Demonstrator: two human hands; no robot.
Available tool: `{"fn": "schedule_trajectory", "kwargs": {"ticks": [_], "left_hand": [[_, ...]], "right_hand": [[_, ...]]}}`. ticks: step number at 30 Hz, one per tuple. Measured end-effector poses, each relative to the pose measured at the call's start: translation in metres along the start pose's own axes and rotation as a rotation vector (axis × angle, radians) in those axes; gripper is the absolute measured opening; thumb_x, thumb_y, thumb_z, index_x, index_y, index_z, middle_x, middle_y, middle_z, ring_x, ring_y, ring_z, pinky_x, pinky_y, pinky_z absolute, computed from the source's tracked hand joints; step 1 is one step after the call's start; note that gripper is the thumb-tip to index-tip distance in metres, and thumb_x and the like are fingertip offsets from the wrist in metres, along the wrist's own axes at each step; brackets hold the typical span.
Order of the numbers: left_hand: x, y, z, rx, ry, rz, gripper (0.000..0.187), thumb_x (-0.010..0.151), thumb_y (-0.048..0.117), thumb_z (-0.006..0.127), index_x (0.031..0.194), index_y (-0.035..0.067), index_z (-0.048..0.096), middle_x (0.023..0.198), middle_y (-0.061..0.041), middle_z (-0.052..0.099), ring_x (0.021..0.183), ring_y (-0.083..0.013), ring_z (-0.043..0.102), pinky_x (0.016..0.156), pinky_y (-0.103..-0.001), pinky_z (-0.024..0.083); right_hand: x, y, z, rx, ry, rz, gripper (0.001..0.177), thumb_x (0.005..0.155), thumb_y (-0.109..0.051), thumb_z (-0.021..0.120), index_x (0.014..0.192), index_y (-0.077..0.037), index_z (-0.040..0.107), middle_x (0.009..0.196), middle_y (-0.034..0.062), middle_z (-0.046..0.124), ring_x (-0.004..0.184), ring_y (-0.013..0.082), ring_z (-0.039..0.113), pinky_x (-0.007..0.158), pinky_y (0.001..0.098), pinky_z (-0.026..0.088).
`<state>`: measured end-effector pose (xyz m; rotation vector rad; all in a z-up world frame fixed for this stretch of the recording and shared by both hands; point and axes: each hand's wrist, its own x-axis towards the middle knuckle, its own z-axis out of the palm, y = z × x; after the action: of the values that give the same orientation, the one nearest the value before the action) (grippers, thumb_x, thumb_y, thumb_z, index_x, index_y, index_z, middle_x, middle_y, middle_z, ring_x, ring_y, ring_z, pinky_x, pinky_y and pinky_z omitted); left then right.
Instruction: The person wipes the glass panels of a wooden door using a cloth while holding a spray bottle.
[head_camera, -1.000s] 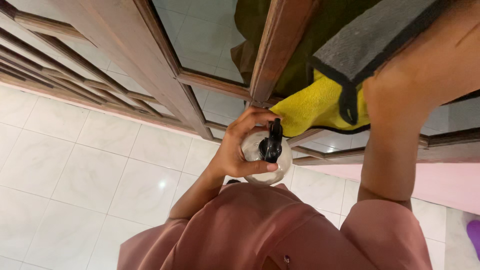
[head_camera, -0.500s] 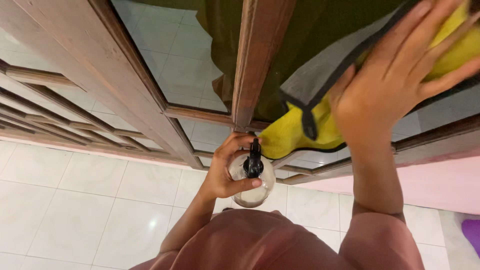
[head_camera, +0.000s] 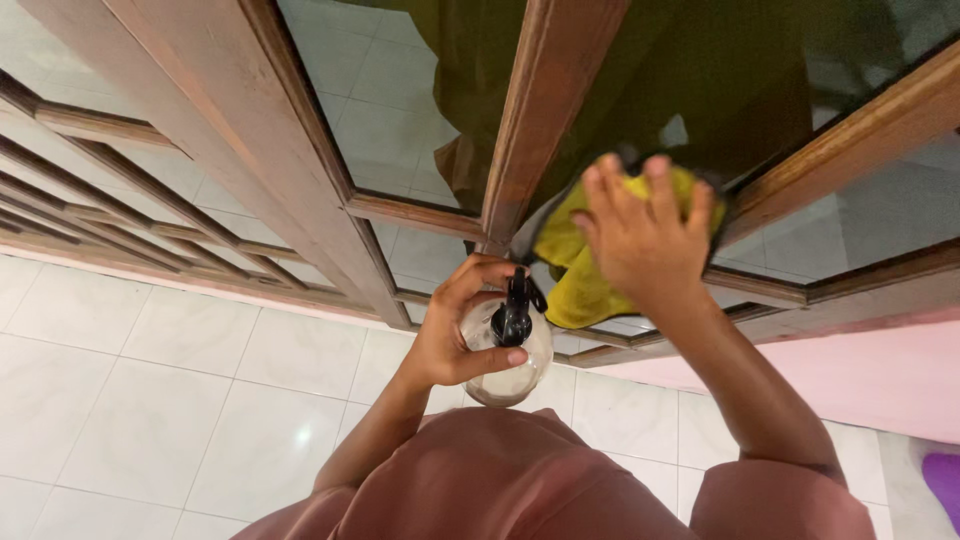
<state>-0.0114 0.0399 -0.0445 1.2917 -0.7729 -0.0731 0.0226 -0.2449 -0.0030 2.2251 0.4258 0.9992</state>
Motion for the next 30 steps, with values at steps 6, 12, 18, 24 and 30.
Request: {"fn": "schedule_trajectory", "kwargs": {"ticks": [6, 12, 18, 24, 30], "left_hand": [[-0.001, 0.002, 0.003, -0.051, -0.014, 0.009, 0.074, 0.075, 0.017, 0.091, 0.138, -0.001, 0.058, 0.135, -0.013, 0.056, 0.129, -0.0254, 0.060, 0.113, -0.041, 0.053], [-0.002, 0.005, 0.003, -0.030, -0.007, -0.027, 0.076, 0.074, 0.018, 0.091, 0.139, -0.001, 0.057, 0.132, -0.012, 0.057, 0.126, -0.0252, 0.060, 0.110, -0.041, 0.053], [-0.003, 0.003, 0.000, -0.009, -0.002, 0.019, 0.074, 0.074, 0.018, 0.091, 0.138, 0.000, 0.058, 0.131, -0.013, 0.057, 0.125, -0.0255, 0.061, 0.109, -0.040, 0.055], [-0.001, 0.000, 0.004, -0.014, 0.000, -0.002, 0.075, 0.075, 0.019, 0.092, 0.138, -0.001, 0.057, 0.131, -0.014, 0.057, 0.125, -0.0267, 0.060, 0.109, -0.039, 0.055], [0.000, 0.005, 0.008, 0.140, -0.016, 0.119, 0.076, 0.070, 0.024, 0.092, 0.136, 0.002, 0.060, 0.131, -0.013, 0.064, 0.124, -0.0267, 0.062, 0.108, -0.036, 0.052]], "right_hand": [[0.075, 0.058, -0.072, 0.240, -0.263, 0.567, 0.081, 0.113, -0.057, 0.025, 0.159, 0.009, 0.025, 0.163, 0.0300, 0.018, 0.150, 0.0596, 0.014, 0.124, 0.0725, 0.013], [0.059, 0.014, -0.004, 0.056, 0.022, 0.244, 0.068, 0.116, -0.060, 0.025, 0.161, -0.010, 0.032, 0.170, 0.0148, 0.021, 0.151, 0.0528, 0.015, 0.124, 0.0671, 0.015], [-0.029, -0.068, 0.033, 0.088, 0.075, 0.048, 0.053, 0.113, -0.046, 0.047, 0.155, -0.015, 0.055, 0.165, 0.0037, 0.037, 0.162, 0.0381, 0.015, 0.130, 0.0542, 0.013], [0.010, 0.001, 0.006, 0.262, -0.018, 0.552, 0.059, 0.110, -0.020, 0.033, 0.156, 0.015, 0.024, 0.163, 0.0341, 0.015, 0.153, 0.0575, 0.008, 0.130, 0.0677, 0.010], [0.073, 0.029, 0.037, -0.023, 0.260, 0.675, 0.038, 0.116, -0.020, 0.056, 0.153, -0.020, 0.052, 0.161, 0.0029, 0.039, 0.154, 0.0389, 0.024, 0.129, 0.0529, 0.029]]}}
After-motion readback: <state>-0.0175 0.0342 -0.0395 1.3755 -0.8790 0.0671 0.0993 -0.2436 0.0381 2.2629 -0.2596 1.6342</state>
